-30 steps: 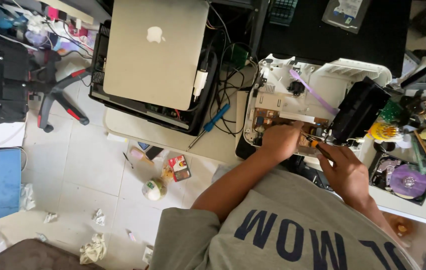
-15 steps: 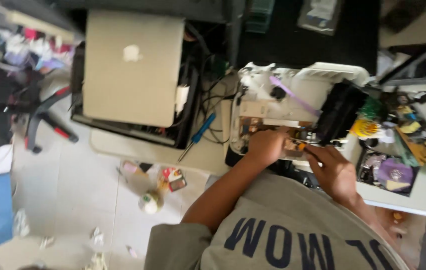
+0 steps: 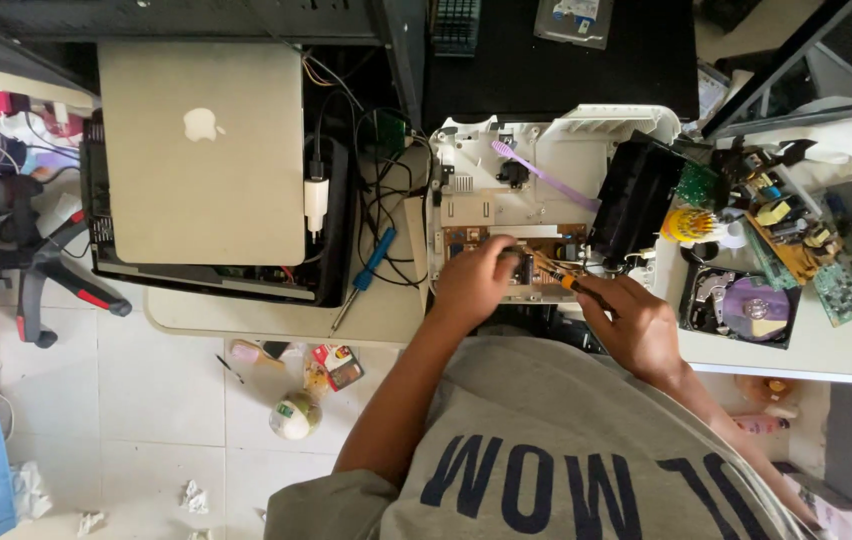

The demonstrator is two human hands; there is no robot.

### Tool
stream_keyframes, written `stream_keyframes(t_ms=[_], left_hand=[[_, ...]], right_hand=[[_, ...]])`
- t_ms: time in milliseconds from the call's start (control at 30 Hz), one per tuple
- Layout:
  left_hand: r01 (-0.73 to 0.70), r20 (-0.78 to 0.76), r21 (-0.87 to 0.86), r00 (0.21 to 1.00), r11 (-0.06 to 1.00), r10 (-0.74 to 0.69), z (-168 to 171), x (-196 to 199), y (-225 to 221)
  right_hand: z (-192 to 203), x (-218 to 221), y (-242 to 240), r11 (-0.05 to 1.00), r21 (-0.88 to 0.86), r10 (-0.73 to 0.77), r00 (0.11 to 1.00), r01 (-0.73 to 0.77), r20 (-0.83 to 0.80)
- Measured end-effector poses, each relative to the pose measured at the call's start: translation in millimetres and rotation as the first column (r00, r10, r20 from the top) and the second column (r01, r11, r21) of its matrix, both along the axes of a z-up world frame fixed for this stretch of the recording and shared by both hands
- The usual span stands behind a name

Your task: Disassembling and cleaning the internal components of a printer using a screwdriver and a toothbrush

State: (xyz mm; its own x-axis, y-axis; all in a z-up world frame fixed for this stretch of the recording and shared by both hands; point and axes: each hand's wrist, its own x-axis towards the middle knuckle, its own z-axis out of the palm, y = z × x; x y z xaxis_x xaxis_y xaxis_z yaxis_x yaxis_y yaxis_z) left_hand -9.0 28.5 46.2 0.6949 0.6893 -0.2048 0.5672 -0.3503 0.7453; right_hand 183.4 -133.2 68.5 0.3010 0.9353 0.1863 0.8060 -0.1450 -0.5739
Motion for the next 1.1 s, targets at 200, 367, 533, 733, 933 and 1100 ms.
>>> stream_keyframes(t_ms=[200, 367, 533, 733, 933, 1100], left_hand=[[-0.141, 0.113, 0.502, 0.989, 0.853, 0.097, -32.2, -25.6, 7.2], [-0.168, 0.135, 0.612, 0.985, 0.773, 0.107, -60.3, -33.3, 3.9], [-0.162, 0.128, 0.592, 0.986, 0.79, 0.106, -41.5, -34.9, -6.5], [-0.109, 0.068, 0.525, 0.994, 0.844, 0.087, -47.9, -34.8, -14.8], [-0.138, 0.071, 0.525, 0.99, 0.84, 0.118, -59.2, -36.5, -18.0], [-0.13, 0.077, 0.538, 0.992, 0.833, 0.105, -59.2, -36.6, -17.0]], right_hand=[[-7.4, -1.1, -5.9, 0.999, -0.032, -0.011, 0.999, 0.01, -0.035], [-0.4, -8.3, -1.1, 1.0, -0.012, 0.018, 0.999, -0.019, -0.044], [-19.1, -9.7, -1.3, 0.998, 0.029, 0.056, 0.998, -0.056, -0.006], [-12.3, -15.0, 9.6, 0.995, 0.053, 0.087, 0.996, -0.086, -0.016], [-6.0, -21.7, 20.5, 0.988, 0.074, 0.134, 0.991, -0.134, 0.001], [0.2, -25.2, 25.3, 0.983, 0.078, 0.165, 0.986, -0.167, 0.025]])
